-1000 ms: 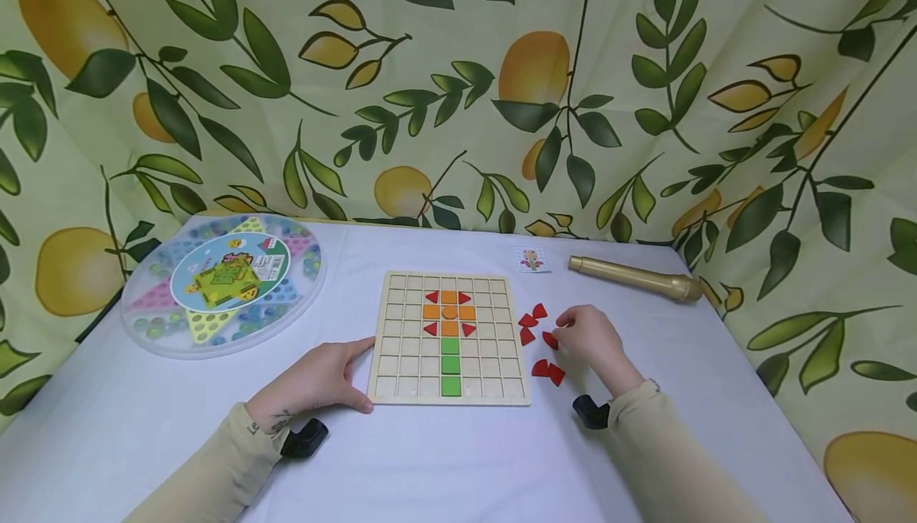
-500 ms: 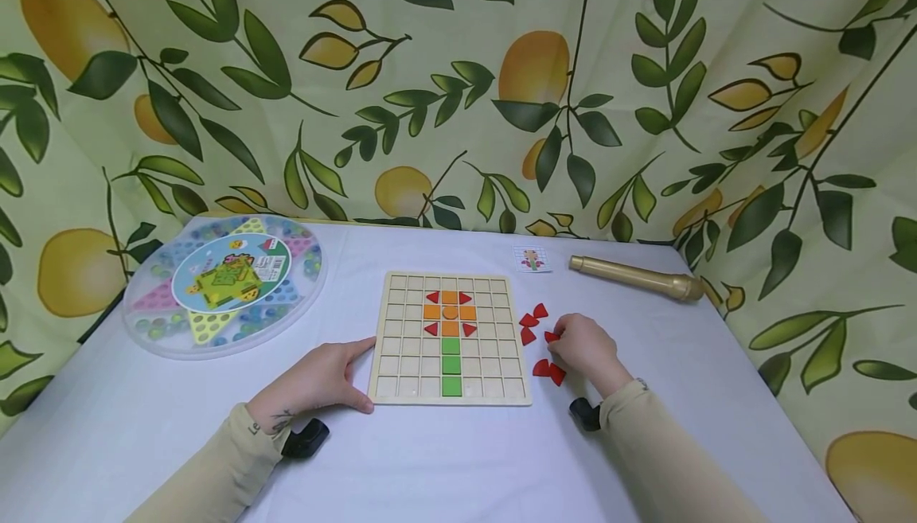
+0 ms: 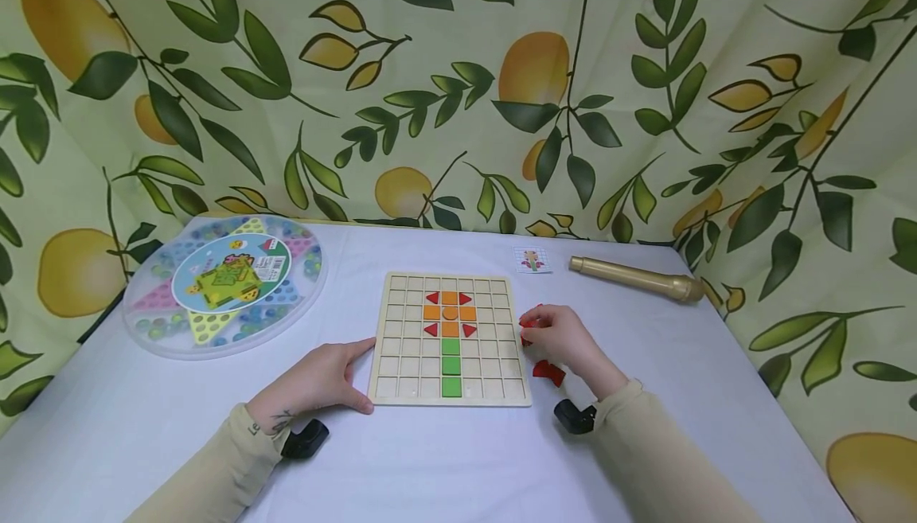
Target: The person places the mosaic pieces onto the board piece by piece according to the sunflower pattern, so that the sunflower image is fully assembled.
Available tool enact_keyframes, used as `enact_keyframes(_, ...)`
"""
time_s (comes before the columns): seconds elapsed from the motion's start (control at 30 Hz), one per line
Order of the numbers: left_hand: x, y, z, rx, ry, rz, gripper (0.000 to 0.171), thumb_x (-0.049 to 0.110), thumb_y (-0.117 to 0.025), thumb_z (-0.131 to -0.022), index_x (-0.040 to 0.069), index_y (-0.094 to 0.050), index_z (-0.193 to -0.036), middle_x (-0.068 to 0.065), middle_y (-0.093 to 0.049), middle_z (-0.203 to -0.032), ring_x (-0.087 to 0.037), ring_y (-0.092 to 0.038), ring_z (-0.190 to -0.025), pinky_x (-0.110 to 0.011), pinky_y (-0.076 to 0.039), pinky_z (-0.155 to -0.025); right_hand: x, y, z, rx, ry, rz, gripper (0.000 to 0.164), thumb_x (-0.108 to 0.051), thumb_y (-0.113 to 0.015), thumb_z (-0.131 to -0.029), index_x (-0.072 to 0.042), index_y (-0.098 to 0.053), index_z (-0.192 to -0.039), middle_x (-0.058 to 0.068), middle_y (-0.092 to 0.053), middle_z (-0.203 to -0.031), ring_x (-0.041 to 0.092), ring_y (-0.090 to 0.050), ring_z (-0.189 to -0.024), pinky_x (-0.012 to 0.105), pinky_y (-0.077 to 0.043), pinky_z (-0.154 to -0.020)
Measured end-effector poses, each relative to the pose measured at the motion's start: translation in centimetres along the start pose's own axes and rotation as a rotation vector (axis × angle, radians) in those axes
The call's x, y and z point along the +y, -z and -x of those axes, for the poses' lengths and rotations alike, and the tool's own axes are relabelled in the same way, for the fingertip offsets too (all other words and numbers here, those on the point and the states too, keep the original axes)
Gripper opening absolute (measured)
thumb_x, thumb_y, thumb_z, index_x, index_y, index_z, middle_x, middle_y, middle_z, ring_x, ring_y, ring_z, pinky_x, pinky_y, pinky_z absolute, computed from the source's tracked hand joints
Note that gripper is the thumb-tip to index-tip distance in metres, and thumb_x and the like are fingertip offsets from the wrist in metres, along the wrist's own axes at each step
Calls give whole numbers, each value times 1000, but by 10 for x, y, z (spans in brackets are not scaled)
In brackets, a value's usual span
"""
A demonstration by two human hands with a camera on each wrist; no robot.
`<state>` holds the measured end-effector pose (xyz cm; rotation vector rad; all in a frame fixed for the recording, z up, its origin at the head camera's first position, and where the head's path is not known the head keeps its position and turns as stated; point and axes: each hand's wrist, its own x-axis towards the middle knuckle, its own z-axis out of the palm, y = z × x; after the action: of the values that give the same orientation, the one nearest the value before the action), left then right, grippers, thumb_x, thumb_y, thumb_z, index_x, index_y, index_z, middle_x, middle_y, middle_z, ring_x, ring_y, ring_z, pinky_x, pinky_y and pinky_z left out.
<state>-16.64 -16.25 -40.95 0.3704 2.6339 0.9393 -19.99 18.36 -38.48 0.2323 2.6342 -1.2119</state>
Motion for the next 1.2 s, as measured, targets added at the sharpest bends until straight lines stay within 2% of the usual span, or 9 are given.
enact_keyframes(0.13,0,0,0,-1,1,3,101,26,-89,-50,6,-44,-138,-3,-48,-57,-14,-42,-49,-26,-33,-49,-14,-14,-2,-30,69,-36,19,-8,-67,-82,-7,-67,-101,6,-60,-77,19,-53,-72,26,-45,-60)
enact_keyframes(0.27,-1,0,-1,-2,1,0,102,27,-89,-50,6,-43,-138,-2,-47,-56,-14,-40,-48,-26,-32,-48,-25,-28,-5,-81,102,-49,16,-3,-67,-81,-6,-68,-97,6,-60,-77,18,-55,-67,26,-50,-63)
enact_keyframes(0.5,-3,-1,-3,-5,-8,-13,102,29,-89,-50,6,-43,-138,-2,-47,-56,-13,-39,-48,-26,-32,-47,-32,-46,-7,-143,198,66,8,-3,-67,-81,-10,-67,-84,4,-59,-75,18,-52,-69,25,-46,-61)
enact_keyframes(0.7,-3,0,-3,-9,-1,-13,102,28,-89,-50,7,-43,-138,-2,-47,-56,-13,-40,-47,-26,-33,-48,-33,-51,-8,-141,266,145,6,-4,-68,-81,-9,-66,-81,1,-59,-73,17,-51,-70,26,-44,-64)
enact_keyframes(1.2,-4,-1,-3,-4,-18,-13,101,27,-89,-50,6,-43,-138,-2,-47,-56,-14,-41,-48,-26,-33,-48,-32,-57,-8,-141,311,207,8,-7,-69,-80,-13,-66,-76,-2,-59,-74,17,-52,-73,27,-44,-67)
